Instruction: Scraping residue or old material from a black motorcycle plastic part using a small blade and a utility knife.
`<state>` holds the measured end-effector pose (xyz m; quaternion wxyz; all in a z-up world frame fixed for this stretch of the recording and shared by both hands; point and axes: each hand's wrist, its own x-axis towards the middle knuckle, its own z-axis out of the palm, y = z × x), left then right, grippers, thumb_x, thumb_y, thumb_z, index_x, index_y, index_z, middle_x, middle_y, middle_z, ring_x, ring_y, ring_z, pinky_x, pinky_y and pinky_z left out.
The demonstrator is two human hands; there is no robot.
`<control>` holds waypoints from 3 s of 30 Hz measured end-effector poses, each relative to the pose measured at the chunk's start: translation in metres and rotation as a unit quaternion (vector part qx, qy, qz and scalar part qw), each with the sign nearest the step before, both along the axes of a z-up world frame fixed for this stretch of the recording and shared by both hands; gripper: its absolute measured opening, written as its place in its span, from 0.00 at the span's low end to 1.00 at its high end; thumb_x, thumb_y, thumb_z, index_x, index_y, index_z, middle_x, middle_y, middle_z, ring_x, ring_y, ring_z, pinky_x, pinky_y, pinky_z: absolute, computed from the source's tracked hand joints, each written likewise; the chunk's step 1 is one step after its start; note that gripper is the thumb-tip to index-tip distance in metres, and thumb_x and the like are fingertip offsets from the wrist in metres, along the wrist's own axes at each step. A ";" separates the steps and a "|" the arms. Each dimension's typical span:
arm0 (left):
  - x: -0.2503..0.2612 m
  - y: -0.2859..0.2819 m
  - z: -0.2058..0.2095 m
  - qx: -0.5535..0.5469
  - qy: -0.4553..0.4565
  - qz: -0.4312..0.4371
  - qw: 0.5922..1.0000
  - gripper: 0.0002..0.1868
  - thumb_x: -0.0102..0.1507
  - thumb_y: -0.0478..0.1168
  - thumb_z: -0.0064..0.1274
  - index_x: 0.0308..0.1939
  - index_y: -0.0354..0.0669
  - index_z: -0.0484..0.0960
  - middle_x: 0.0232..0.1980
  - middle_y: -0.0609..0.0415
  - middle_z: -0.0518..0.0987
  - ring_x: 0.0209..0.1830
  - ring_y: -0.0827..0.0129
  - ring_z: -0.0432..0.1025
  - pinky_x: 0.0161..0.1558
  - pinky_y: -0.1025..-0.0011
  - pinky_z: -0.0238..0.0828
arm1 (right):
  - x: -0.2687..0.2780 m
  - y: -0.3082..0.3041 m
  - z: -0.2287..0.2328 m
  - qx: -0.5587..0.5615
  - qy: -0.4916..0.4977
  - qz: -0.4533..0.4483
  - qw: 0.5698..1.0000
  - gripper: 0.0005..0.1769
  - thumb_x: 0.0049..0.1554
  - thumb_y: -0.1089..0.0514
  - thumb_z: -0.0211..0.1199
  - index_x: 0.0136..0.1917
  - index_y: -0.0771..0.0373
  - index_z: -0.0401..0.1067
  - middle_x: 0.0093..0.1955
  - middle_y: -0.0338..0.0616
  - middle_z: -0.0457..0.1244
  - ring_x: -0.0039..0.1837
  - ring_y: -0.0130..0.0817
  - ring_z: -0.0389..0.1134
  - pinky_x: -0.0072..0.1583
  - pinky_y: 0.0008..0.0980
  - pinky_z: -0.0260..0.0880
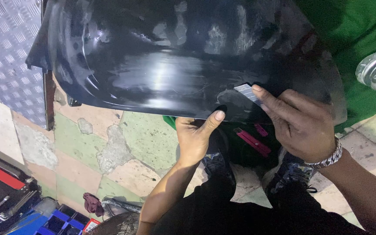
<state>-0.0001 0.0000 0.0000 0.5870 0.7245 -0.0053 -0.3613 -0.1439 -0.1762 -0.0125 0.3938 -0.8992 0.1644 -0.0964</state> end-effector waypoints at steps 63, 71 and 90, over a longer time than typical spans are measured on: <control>-0.004 -0.010 0.006 0.016 -0.012 0.024 1.000 0.20 0.59 0.38 0.65 0.17 0.48 0.71 0.19 0.62 0.69 0.19 0.78 0.59 0.26 0.76 0.54 | 0.040 -0.011 0.009 -0.056 -0.097 0.074 0.991 0.26 0.60 0.75 0.55 0.71 0.66 0.73 0.33 0.36 0.51 0.34 0.36 0.57 0.41 0.38 0.65; -0.002 -0.010 0.009 0.026 -0.008 0.023 0.999 0.20 0.59 0.41 0.65 0.17 0.49 0.71 0.19 0.63 0.68 0.19 0.78 0.58 0.26 0.77 0.53 | 0.044 -0.013 0.015 -0.031 -0.115 0.072 0.990 0.28 0.60 0.75 0.55 0.71 0.64 0.73 0.35 0.38 0.53 0.35 0.38 0.57 0.42 0.40 0.66; -0.006 -0.007 0.001 -0.004 0.024 0.056 0.998 0.16 0.58 0.37 0.66 0.21 0.47 0.74 0.23 0.65 0.68 0.23 0.79 0.57 0.25 0.78 0.52 | 0.048 -0.018 0.009 -0.032 -0.137 0.108 0.984 0.21 0.65 0.72 0.59 0.72 0.70 0.70 0.34 0.38 0.52 0.35 0.36 0.56 0.43 0.38 0.65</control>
